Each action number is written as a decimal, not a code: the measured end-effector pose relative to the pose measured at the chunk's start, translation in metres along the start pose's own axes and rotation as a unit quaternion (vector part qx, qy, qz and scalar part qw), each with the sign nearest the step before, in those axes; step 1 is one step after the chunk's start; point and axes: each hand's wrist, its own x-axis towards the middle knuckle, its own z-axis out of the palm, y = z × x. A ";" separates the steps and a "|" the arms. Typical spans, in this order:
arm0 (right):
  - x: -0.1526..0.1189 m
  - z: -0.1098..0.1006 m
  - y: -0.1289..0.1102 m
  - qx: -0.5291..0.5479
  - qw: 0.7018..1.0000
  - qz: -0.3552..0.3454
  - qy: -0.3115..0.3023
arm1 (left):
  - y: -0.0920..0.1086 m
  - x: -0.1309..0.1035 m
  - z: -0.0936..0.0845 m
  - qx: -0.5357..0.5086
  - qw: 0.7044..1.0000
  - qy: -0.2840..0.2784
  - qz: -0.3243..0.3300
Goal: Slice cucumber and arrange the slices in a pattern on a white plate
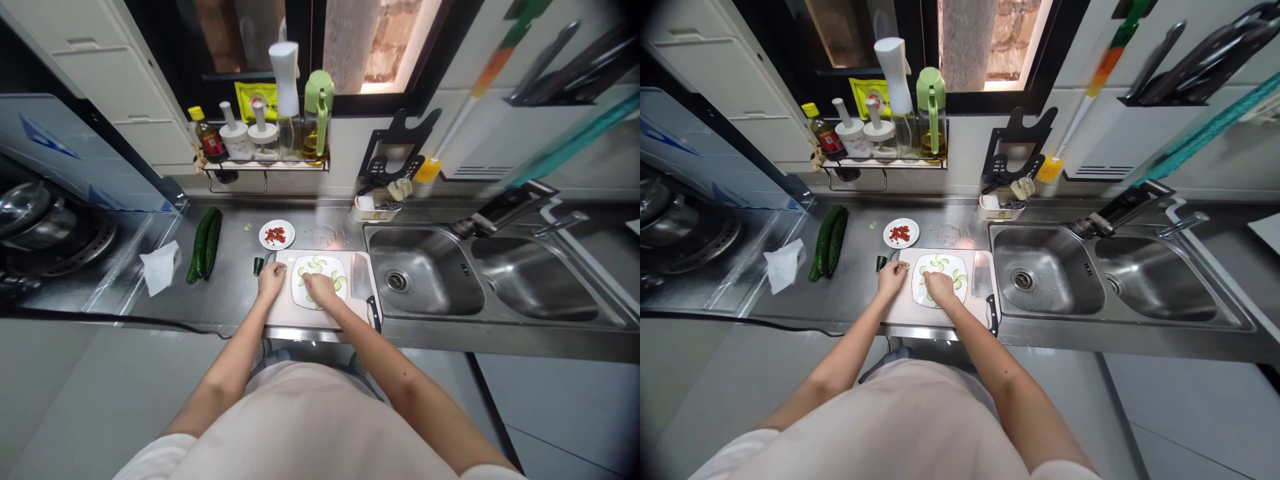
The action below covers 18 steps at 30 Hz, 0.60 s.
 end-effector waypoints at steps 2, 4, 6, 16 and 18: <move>0.000 0.001 -0.001 -0.006 1.000 -0.006 0.001 | 0.000 -0.003 -0.001 -0.001 1.000 0.004 0.002; -0.001 0.003 -0.003 -0.010 1.000 -0.008 0.007 | 0.003 -0.007 0.000 -0.005 1.000 -0.004 0.024; -0.001 0.004 -0.004 -0.013 1.000 -0.002 0.012 | 0.009 -0.009 0.003 -0.007 0.997 -0.033 0.064; 0.001 0.011 -0.005 -0.021 1.000 0.012 0.010 | 0.030 -0.006 0.014 0.114 0.979 -0.101 0.137; 0.002 0.011 -0.004 -0.026 1.000 0.010 0.009 | 0.028 -0.007 0.015 0.121 0.979 -0.098 0.134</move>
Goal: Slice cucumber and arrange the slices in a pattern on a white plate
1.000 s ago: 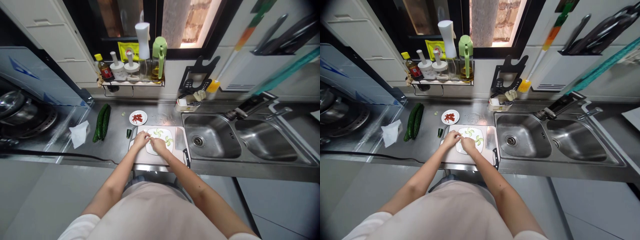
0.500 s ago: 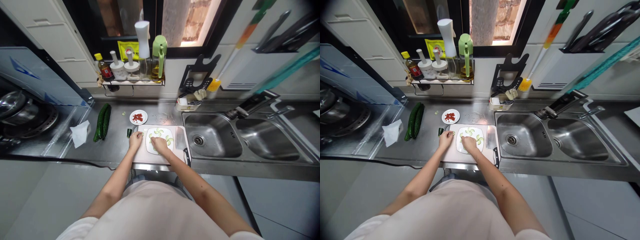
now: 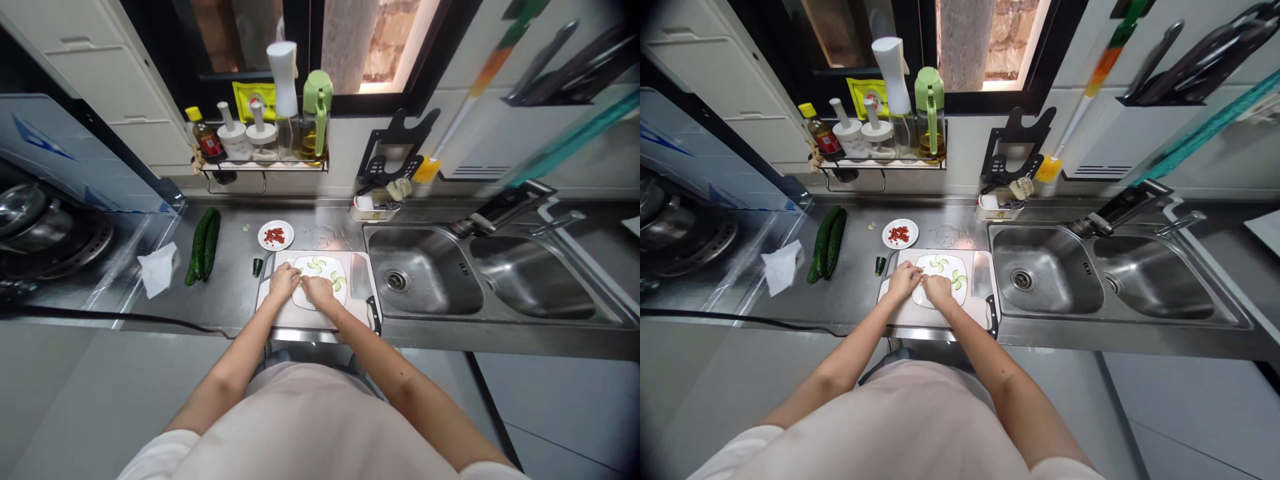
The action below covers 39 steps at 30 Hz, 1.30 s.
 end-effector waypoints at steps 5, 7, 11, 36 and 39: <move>0.001 -0.002 0.002 -0.009 1.000 -0.005 -0.013 | -0.002 -0.001 0.004 -0.009 1.000 0.002 -0.009; 0.001 -0.003 0.002 -0.010 1.000 -0.005 -0.014 | -0.003 0.000 0.004 -0.014 1.000 0.002 -0.013; -0.002 -0.004 0.001 -0.002 1.000 0.001 0.002 | -0.004 -0.002 0.005 -0.026 0.999 0.020 -0.016; -0.006 -0.009 0.005 0.016 1.000 0.011 0.008 | -0.019 0.000 -0.003 -0.035 0.981 0.081 -0.174; -0.010 -0.010 0.010 0.028 0.999 0.019 0.015 | -0.025 -0.001 -0.004 -0.001 0.974 0.061 -0.218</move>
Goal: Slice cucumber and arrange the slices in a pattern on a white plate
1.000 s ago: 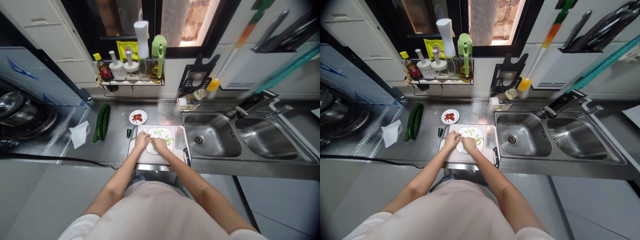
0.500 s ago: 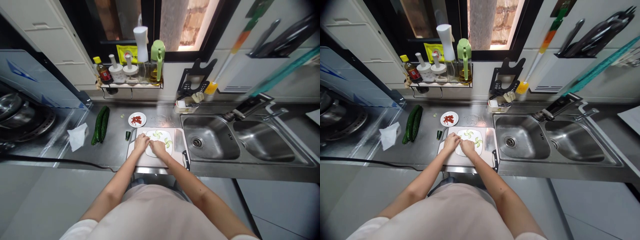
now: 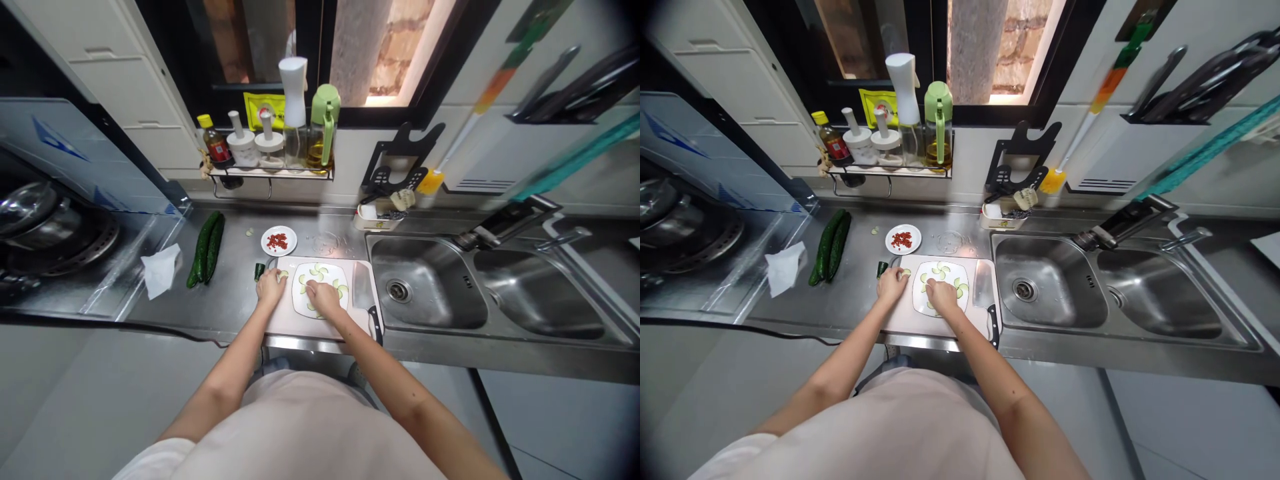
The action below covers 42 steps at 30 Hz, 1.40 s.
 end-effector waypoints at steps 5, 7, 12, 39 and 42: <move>-0.004 -0.001 0.004 0.018 1.000 0.008 -0.005 | 0.000 0.003 0.003 0.022 1.000 0.002 0.003; -0.006 -0.003 0.004 0.023 1.000 0.010 -0.004 | 0.001 0.004 0.004 0.013 1.000 0.004 0.006; -0.010 -0.009 0.003 0.032 0.999 0.012 -0.002 | 0.002 0.008 0.004 -0.013 1.000 0.017 0.011; 0.005 -0.042 0.010 0.362 0.918 -0.078 0.143 | 0.041 -0.013 -0.055 -0.480 0.850 -0.168 0.140; 0.009 -0.043 0.011 0.421 0.894 -0.114 0.101 | 0.047 -0.017 -0.059 -0.496 0.832 -0.195 0.157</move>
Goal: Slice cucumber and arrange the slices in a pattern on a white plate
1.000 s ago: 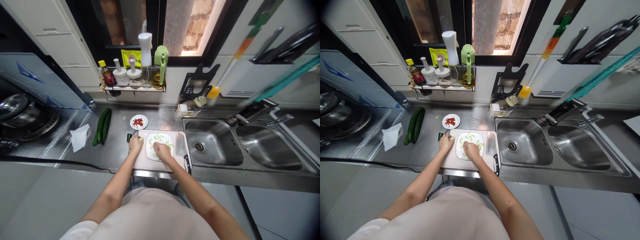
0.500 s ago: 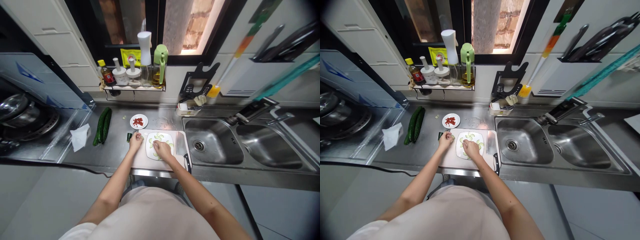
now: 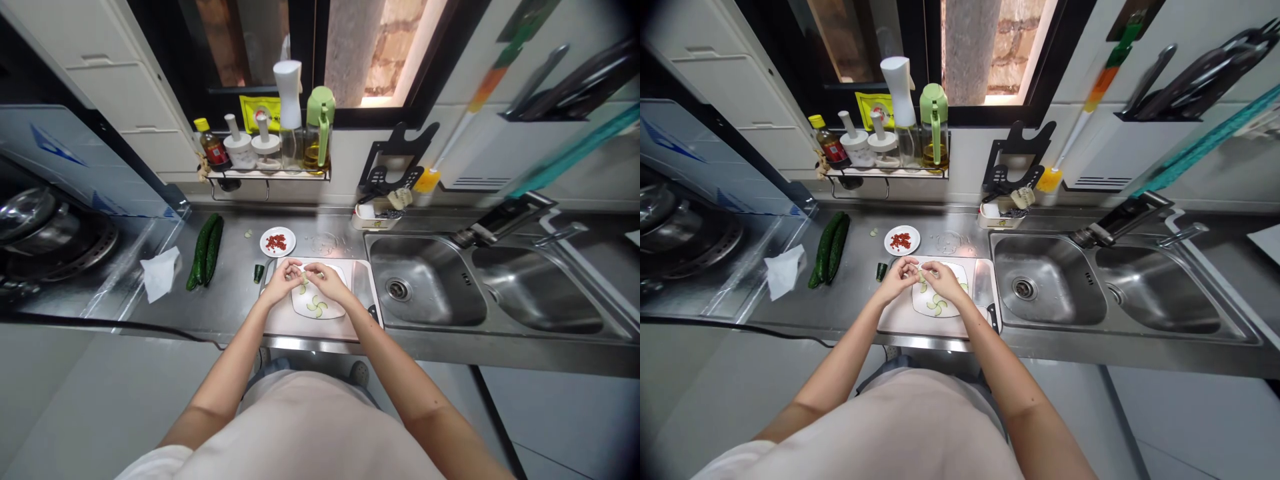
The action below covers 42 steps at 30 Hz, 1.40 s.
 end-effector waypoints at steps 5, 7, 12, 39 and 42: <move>-0.002 -0.003 -0.002 0.062 0.998 0.004 -0.007 | -0.003 -0.001 0.005 -0.041 0.999 0.007 -0.034; -0.003 -0.006 -0.005 0.078 0.997 0.001 -0.005 | -0.005 -0.004 0.007 -0.085 0.992 0.006 -0.091; -0.003 -0.017 -0.013 0.093 0.995 0.014 -0.015 | -0.006 -0.011 0.012 -0.283 0.918 -0.090 -0.264; 0.025 0.004 0.029 -0.100 0.992 0.060 -0.048 | -0.048 0.011 -0.001 0.161 0.980 0.087 -0.083; 0.023 0.012 0.032 -0.171 0.981 0.072 -0.059 | -0.052 0.010 0.000 0.297 0.946 0.078 -0.102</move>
